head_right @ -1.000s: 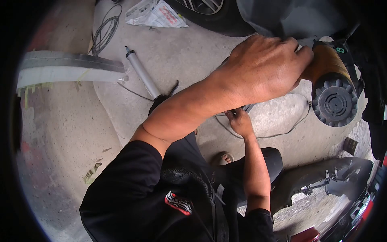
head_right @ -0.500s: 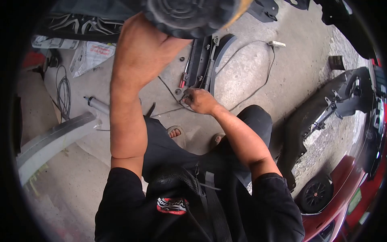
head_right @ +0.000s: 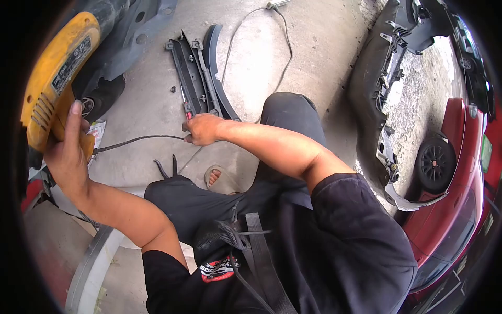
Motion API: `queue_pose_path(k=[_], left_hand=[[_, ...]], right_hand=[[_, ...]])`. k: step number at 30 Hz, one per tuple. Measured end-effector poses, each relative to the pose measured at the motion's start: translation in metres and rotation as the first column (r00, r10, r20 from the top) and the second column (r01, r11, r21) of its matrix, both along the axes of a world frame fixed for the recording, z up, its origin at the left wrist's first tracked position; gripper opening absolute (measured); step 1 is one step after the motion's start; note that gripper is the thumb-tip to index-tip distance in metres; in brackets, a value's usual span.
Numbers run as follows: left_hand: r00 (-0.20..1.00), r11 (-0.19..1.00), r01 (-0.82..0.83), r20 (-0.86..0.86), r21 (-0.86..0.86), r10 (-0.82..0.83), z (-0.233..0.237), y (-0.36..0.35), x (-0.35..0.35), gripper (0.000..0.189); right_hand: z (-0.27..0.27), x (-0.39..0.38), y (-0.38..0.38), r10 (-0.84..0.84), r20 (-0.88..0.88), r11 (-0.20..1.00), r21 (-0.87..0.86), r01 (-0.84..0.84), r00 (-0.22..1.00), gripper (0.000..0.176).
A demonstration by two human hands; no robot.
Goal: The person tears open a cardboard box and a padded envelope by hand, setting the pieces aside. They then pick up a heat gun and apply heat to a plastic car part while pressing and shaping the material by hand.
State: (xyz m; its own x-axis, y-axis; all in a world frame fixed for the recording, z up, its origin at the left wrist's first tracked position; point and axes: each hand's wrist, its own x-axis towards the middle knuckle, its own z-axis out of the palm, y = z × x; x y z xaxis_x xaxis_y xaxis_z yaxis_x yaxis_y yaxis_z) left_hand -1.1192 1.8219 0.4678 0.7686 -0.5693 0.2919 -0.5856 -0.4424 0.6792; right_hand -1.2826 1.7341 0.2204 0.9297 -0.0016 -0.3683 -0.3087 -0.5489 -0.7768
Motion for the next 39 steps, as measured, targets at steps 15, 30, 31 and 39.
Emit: queue_pose_path(k=[15,30,31,39], left_hand=[[0.981,0.989,-0.15,-0.122,0.013,0.15,0.024,0.038,-0.005,0.047],[0.982,0.989,-0.109,-0.144,0.097,0.122,0.026,0.071,0.002,0.041],[0.982,0.988,-0.114,-0.141,0.102,0.127,0.025,0.068,0.001,0.041],[0.993,0.998,0.044,-0.107,0.038,-0.04,0.025,0.065,-0.003,0.034]], right_hand=[[0.003,-0.006,-0.005,0.013,-0.058,1.0,0.005,-0.013,0.998,0.044],[-0.003,-0.005,-0.007,0.031,-0.083,0.999,-0.014,-0.032,0.996,0.044],[-0.003,-0.005,-0.006,0.033,-0.08,0.999,-0.016,-0.034,0.996,0.044],[-0.003,-0.007,-0.005,-0.003,-0.044,1.0,0.024,0.004,0.999,0.044]])
